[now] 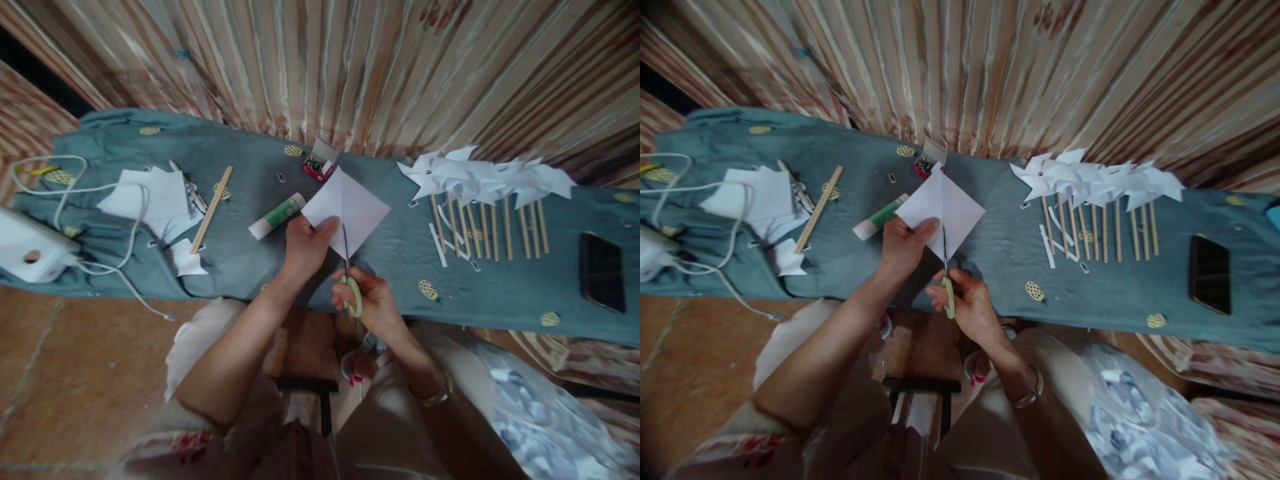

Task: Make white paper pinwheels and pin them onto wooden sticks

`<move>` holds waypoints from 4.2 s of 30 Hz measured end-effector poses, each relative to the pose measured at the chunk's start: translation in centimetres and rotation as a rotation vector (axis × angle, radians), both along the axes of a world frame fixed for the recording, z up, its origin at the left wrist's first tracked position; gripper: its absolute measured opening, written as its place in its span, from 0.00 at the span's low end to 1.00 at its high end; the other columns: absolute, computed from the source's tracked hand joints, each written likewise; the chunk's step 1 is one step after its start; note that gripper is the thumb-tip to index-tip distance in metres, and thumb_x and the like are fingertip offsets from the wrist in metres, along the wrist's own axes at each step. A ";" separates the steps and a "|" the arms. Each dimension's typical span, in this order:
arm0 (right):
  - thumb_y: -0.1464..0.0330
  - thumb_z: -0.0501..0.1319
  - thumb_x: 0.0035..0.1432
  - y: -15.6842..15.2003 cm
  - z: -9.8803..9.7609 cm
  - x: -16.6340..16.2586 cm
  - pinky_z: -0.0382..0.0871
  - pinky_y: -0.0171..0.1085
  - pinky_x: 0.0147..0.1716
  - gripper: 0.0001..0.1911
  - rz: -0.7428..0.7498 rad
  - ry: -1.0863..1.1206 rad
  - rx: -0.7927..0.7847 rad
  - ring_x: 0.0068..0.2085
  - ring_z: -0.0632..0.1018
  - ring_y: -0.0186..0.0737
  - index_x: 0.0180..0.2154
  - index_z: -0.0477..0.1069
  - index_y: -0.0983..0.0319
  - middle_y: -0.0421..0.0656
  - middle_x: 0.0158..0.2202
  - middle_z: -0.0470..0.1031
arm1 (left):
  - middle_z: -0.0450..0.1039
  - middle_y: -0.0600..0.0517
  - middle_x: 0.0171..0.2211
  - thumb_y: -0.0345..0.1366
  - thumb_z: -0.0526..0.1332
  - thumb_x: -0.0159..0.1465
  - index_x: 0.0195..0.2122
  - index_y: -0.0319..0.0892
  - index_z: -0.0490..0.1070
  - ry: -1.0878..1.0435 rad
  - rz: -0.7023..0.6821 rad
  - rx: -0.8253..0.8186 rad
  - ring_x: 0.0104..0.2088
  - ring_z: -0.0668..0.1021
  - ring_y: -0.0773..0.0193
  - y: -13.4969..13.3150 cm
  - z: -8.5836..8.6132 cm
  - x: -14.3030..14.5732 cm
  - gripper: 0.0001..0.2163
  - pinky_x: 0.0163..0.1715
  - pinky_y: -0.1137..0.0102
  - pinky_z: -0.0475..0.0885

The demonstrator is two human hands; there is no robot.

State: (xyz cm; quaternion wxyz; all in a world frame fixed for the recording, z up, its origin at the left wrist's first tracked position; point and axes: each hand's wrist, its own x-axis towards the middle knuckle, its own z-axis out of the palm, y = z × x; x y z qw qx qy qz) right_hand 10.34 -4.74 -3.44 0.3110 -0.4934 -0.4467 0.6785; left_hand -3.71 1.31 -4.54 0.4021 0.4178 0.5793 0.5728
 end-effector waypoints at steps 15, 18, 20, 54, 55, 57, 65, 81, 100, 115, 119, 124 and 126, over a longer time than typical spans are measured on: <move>0.48 0.73 0.42 -0.3 -0.6 0.2 0.66 0.31 0.17 0.25 0.013 0.023 -0.003 0.20 0.73 0.31 0.33 0.71 0.59 0.35 0.21 0.74 | 0.73 0.55 0.24 0.36 0.66 0.55 0.26 0.42 0.74 -0.058 0.026 0.015 0.27 0.73 0.63 0.2 -0.3 0.0 0.05 0.31 0.69 0.69; 0.48 0.73 0.43 -0.4 -0.5 1.1 0.65 0.31 0.18 0.26 0.100 -0.007 -0.039 0.22 0.74 0.31 0.35 0.72 0.59 0.37 0.24 0.76 | 0.75 0.55 0.25 0.35 0.68 0.53 0.27 0.41 0.75 -0.124 0.047 0.051 0.30 0.75 0.62 0.6 -0.2 -0.5 0.04 0.33 0.70 0.70; 0.48 0.71 0.46 -0.1 -0.1 2.3 0.66 0.31 0.20 0.26 0.202 -0.016 -0.061 0.24 0.75 0.32 0.37 0.73 0.60 0.39 0.26 0.78 | 0.76 0.55 0.26 0.35 0.69 0.51 0.28 0.40 0.76 -0.187 0.056 0.072 0.30 0.76 0.63 0.8 0.0 -1.0 0.05 0.34 0.70 0.70; 0.62 0.78 0.33 6.1 -0.7 7.5 0.61 0.32 0.23 0.22 -0.484 0.020 0.345 0.22 0.65 0.29 0.32 0.76 0.56 0.30 0.21 0.67 | 0.72 0.55 0.19 0.41 0.69 0.45 0.22 0.38 0.78 -0.083 -0.486 -0.318 0.22 0.70 0.68 -1.5 -0.2 0.6 0.11 0.25 0.72 0.63; 0.61 0.78 0.33 6.2 -0.7 7.7 0.62 0.33 0.23 0.22 -0.500 0.027 0.344 0.22 0.66 0.29 0.32 0.76 0.57 0.30 0.21 0.67 | 0.70 0.55 0.18 0.42 0.69 0.45 0.21 0.38 0.77 -0.067 -0.490 -0.304 0.22 0.68 0.69 -1.5 0.0 0.5 0.11 0.25 0.72 0.62; 0.61 0.79 0.32 6.3 -0.7 8.0 0.64 0.33 0.25 0.23 -0.538 0.032 0.338 0.22 0.67 0.29 0.33 0.76 0.57 0.30 0.21 0.68 | 0.66 0.57 0.16 0.42 0.68 0.46 0.17 0.39 0.74 -0.018 -0.489 -0.270 0.21 0.66 0.70 -1.4 0.5 0.2 0.11 0.24 0.73 0.59; 0.63 0.78 0.30 6.8 -0.8 8.6 0.67 0.35 0.30 0.23 -0.646 0.070 0.334 0.26 0.71 0.31 0.32 0.75 0.57 0.31 0.24 0.71 | 0.72 0.54 0.18 0.39 0.67 0.47 0.19 0.42 0.77 -0.005 -0.361 -0.211 0.22 0.69 0.68 -1.0 1.6 -1.0 0.07 0.26 0.72 0.63; 0.63 0.77 0.33 6.4 -1.9 3.4 0.65 0.32 0.28 0.21 -0.689 0.235 0.213 0.26 0.71 0.29 0.30 0.73 0.59 0.31 0.24 0.73 | 0.78 0.43 0.53 0.46 0.71 0.54 0.49 0.40 0.76 -0.079 -0.446 -0.052 0.56 0.76 0.50 -4.2 -0.2 4.2 0.24 0.60 0.60 0.66; 0.43 0.69 0.46 4.5 -0.3 3.4 0.65 0.32 0.23 0.28 -0.290 0.158 0.203 0.25 0.77 0.33 0.36 0.74 0.59 0.39 0.27 0.80 | 0.81 0.50 0.30 0.44 0.72 0.54 0.36 0.40 0.75 -0.620 0.028 -0.104 0.40 0.83 0.56 -0.6 1.8 0.0 0.15 0.38 0.67 0.78; 0.51 0.74 0.43 1.6 -0.6 1.3 0.68 0.32 0.19 0.21 0.084 0.122 0.071 0.21 0.74 0.32 0.33 0.77 0.58 0.39 0.23 0.77 | 0.79 0.51 0.27 0.36 0.58 0.69 0.38 0.40 0.73 -0.686 0.063 -0.122 0.32 0.81 0.61 0.0 2.7 -0.2 0.07 0.43 0.60 0.78; 0.53 0.76 0.41 1.7 -0.3 1.2 0.69 0.31 0.18 0.21 0.095 0.130 0.017 0.20 0.74 0.32 0.32 0.77 0.58 0.37 0.22 0.77 | 0.78 0.51 0.27 0.36 0.58 0.69 0.37 0.40 0.73 -0.672 0.050 -0.129 0.32 0.82 0.60 -0.1 2.6 0.0 0.07 0.41 0.60 0.79; 0.52 0.77 0.37 1.8 0.1 1.0 0.69 0.30 0.18 0.22 0.078 0.129 -0.025 0.19 0.73 0.31 0.29 0.76 0.59 0.37 0.21 0.76 | 0.78 0.51 0.27 0.37 0.60 0.67 0.33 0.42 0.74 -0.672 0.062 -0.123 0.37 0.83 0.56 -0.2 2.4 0.2 0.07 0.41 0.61 0.79; 0.52 0.77 0.37 1.8 0.0 1.0 0.69 0.30 0.18 0.22 0.083 0.128 -0.021 0.19 0.74 0.31 0.30 0.76 0.59 0.37 0.21 0.76 | 0.77 0.51 0.25 0.37 0.60 0.67 0.33 0.41 0.74 -0.677 0.054 -0.123 0.36 0.83 0.55 -0.3 2.4 0.2 0.07 0.40 0.61 0.80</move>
